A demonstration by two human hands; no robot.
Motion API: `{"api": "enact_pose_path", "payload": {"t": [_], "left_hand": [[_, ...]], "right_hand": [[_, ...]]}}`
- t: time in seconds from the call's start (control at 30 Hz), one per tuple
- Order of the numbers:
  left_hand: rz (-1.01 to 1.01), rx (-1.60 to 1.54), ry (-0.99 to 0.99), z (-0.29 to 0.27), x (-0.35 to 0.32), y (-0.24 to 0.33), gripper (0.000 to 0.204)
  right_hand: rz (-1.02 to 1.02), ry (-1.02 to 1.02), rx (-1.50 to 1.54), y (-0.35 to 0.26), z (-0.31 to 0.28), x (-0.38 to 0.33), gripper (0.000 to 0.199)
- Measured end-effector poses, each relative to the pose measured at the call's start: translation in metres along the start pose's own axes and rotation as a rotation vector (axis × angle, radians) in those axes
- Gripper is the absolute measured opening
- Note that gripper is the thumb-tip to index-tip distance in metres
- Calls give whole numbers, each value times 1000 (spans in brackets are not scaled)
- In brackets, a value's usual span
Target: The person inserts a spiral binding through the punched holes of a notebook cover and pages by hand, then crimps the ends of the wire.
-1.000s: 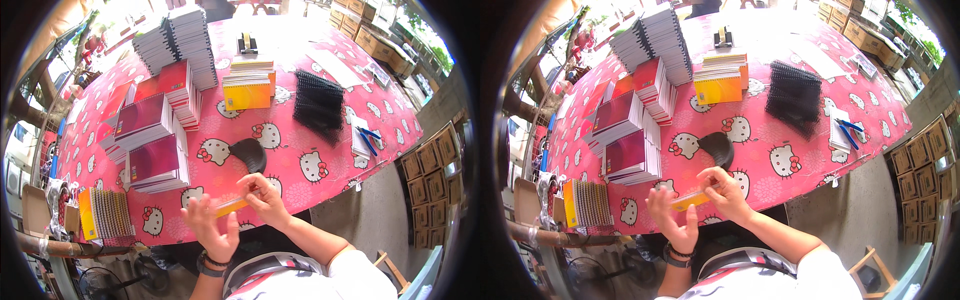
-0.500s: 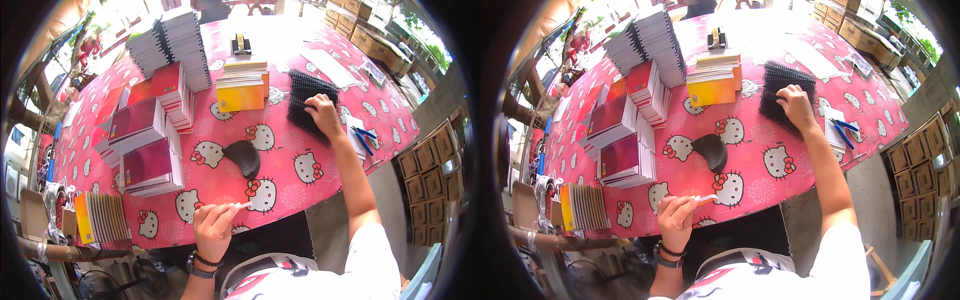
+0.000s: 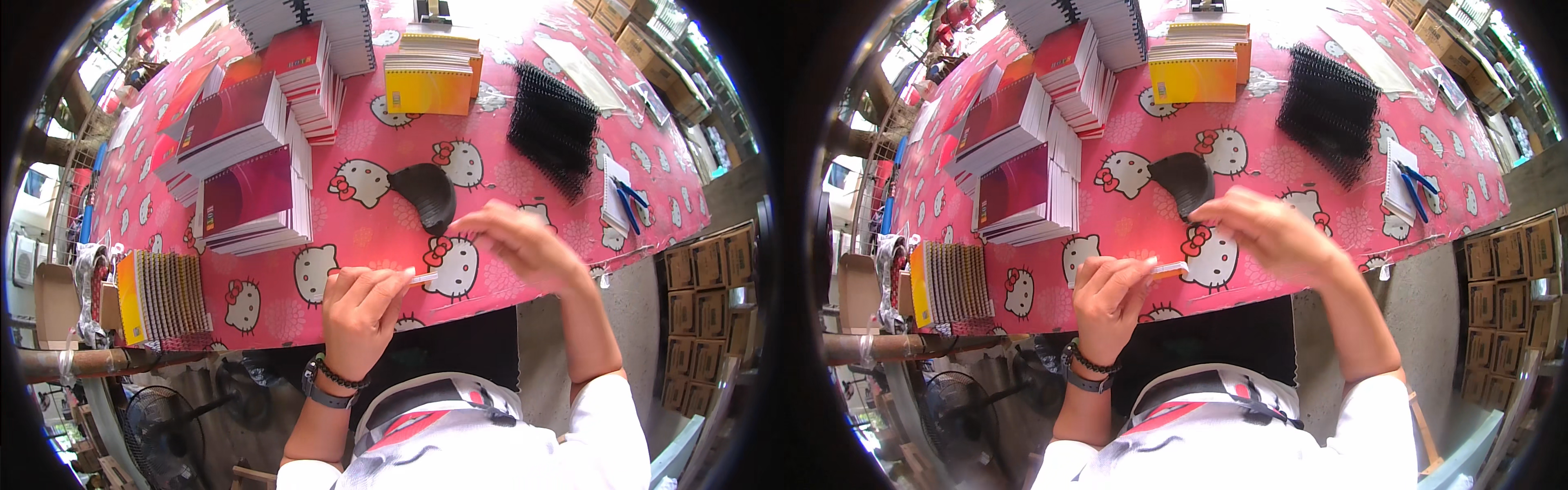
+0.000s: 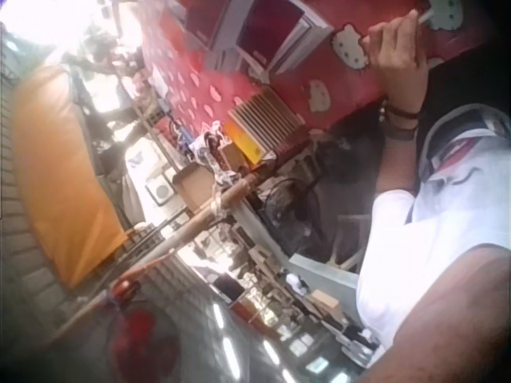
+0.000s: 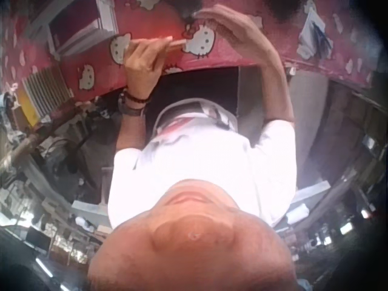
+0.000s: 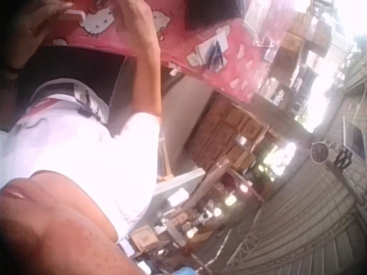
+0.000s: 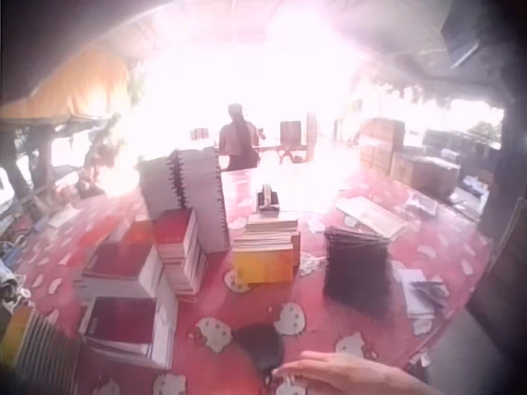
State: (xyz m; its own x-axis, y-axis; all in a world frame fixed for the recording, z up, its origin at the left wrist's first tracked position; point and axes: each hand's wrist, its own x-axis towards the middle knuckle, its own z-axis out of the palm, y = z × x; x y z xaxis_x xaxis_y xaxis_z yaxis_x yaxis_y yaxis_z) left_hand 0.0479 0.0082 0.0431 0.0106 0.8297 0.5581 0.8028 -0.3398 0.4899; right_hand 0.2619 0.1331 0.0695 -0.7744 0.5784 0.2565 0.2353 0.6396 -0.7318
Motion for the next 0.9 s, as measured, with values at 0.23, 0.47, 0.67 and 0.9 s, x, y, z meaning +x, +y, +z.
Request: {"api": "enact_pose_path", "payload": {"t": [0.23,0.47,0.67,0.9], "left_hand": [[40,-8,-24,1,3,2,20],[25,-20,-6,1,2,3,19],[21,-29,-7,1,2,4,19],[15,-35,2,2,0,2,21]], "right_hand": [[16,17,131,-1,20,-13,27],[-107,163,48,4,31,-7,28],[-119,107,87,7,33,-7,24],[-74,-125,63,2,24,-11,22]]}}
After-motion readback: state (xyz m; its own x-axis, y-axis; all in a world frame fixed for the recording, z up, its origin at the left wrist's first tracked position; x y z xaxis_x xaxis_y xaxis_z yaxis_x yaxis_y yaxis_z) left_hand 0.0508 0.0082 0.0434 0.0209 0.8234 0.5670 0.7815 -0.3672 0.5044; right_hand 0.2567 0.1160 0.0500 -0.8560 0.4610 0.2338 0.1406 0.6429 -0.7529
